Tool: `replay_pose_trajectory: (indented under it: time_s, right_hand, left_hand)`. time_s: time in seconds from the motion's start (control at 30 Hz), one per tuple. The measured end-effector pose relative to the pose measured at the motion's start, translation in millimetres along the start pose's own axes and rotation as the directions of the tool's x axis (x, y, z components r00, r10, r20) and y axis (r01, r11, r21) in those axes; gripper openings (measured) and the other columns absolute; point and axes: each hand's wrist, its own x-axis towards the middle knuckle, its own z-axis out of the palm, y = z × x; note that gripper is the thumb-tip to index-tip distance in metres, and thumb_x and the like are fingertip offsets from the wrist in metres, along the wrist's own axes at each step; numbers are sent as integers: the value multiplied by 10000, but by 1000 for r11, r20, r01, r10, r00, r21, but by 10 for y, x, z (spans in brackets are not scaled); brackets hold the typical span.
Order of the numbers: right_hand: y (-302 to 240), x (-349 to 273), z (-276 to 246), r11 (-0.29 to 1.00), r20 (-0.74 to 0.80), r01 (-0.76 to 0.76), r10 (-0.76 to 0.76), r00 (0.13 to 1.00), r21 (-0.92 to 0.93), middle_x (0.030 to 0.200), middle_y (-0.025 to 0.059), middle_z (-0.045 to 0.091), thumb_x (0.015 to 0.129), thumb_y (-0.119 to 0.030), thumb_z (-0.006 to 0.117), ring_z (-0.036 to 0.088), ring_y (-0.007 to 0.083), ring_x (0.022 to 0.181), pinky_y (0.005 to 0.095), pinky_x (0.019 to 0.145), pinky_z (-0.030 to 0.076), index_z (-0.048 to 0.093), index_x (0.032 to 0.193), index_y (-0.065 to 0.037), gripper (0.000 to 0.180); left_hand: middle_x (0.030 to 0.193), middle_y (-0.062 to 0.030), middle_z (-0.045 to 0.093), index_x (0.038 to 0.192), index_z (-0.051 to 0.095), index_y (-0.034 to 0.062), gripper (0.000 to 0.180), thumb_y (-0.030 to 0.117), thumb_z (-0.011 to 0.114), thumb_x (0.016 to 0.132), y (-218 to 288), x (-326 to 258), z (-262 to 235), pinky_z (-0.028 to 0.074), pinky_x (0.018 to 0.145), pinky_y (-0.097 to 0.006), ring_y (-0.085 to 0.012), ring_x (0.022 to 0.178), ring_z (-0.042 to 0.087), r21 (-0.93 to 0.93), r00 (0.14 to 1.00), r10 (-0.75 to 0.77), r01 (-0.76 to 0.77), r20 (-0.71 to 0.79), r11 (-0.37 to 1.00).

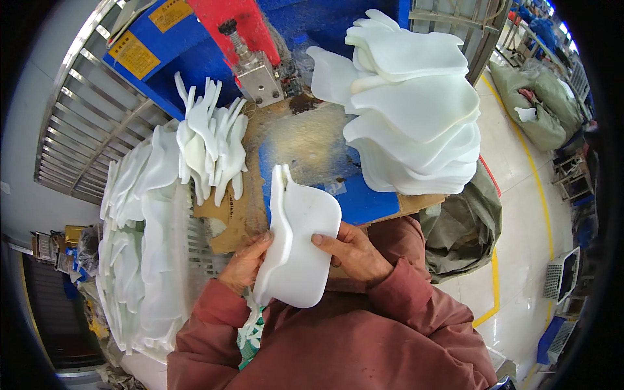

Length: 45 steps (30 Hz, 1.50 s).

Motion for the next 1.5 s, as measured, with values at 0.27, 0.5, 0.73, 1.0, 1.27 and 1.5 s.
replay_pose_trajectory:
  time_s: [0.27, 0.5, 0.73, 1.0, 1.27, 1.5]
  right_hand:
    - [70, 60, 27, 978, 3, 18, -19, 1000, 209, 1114, -15, 706, 1043, -255, 636, 626, 81, 947, 259, 816, 499, 660, 1322, -64, 339]
    - [14, 40, -7, 996, 26, 27, -30, 999, 85, 1207, 33, 702, 1053, -201, 621, 633, 121, 1083, 320, 964, 518, 633, 1353, -15, 353]
    - [101, 28, -63, 993, 45, 65, -70, 997, 98, 1198, 24, 707, 1049, -186, 630, 624, 119, 1096, 318, 985, 506, 659, 1319, -16, 321]
    - [54, 33, -109, 997, 49, 71, -72, 996, 24, 1269, 48, 687, 1016, -168, 680, 604, 127, 1155, 324, 1020, 492, 631, 1362, -10, 383]
    - [-470, 253, -177, 904, 119, 273, -248, 962, -329, 1235, 130, 694, 945, -228, 764, 634, 182, 1117, 333, 984, 508, 621, 1344, 15, 489]
    - [-458, 358, -146, 856, 153, 179, -118, 981, -485, 969, 88, 730, 937, -317, 760, 638, 131, 895, 333, 813, 527, 711, 1146, -11, 374]
  left_hand:
    - [1225, -69, 715, 1380, 604, 61, 423, 349, 575, 1073, -84, 0, 61, 609, 853, -294, -143, 1064, 710, -68, 998, 41, -38, 45, 997]
    - [1168, -68, 743, 1368, 619, 61, 375, 220, 653, 1030, -76, -6, -64, 617, 861, -318, -160, 1010, 738, -33, 998, 28, -26, 57, 999]
    - [1164, -73, 742, 1317, 659, 32, 333, 173, 672, 1017, -8, -44, -66, 604, 894, -335, -172, 1022, 732, 88, 990, 62, -74, 125, 993]
    - [1090, -68, 746, 1206, 707, -14, 281, 157, 726, 983, 56, -109, 69, 583, 862, -302, -131, 961, 707, 259, 994, 98, -106, 46, 960]
    - [955, -26, 740, 1106, 749, -13, 235, 160, 778, 948, 56, -188, 285, 531, 747, -244, -75, 846, 655, 545, 989, 140, -138, 38, 827]
    - [867, -20, 732, 1060, 765, -11, 264, 218, 796, 932, 98, -208, 388, 516, 710, -261, -68, 795, 624, 768, 975, 215, -174, 48, 616]
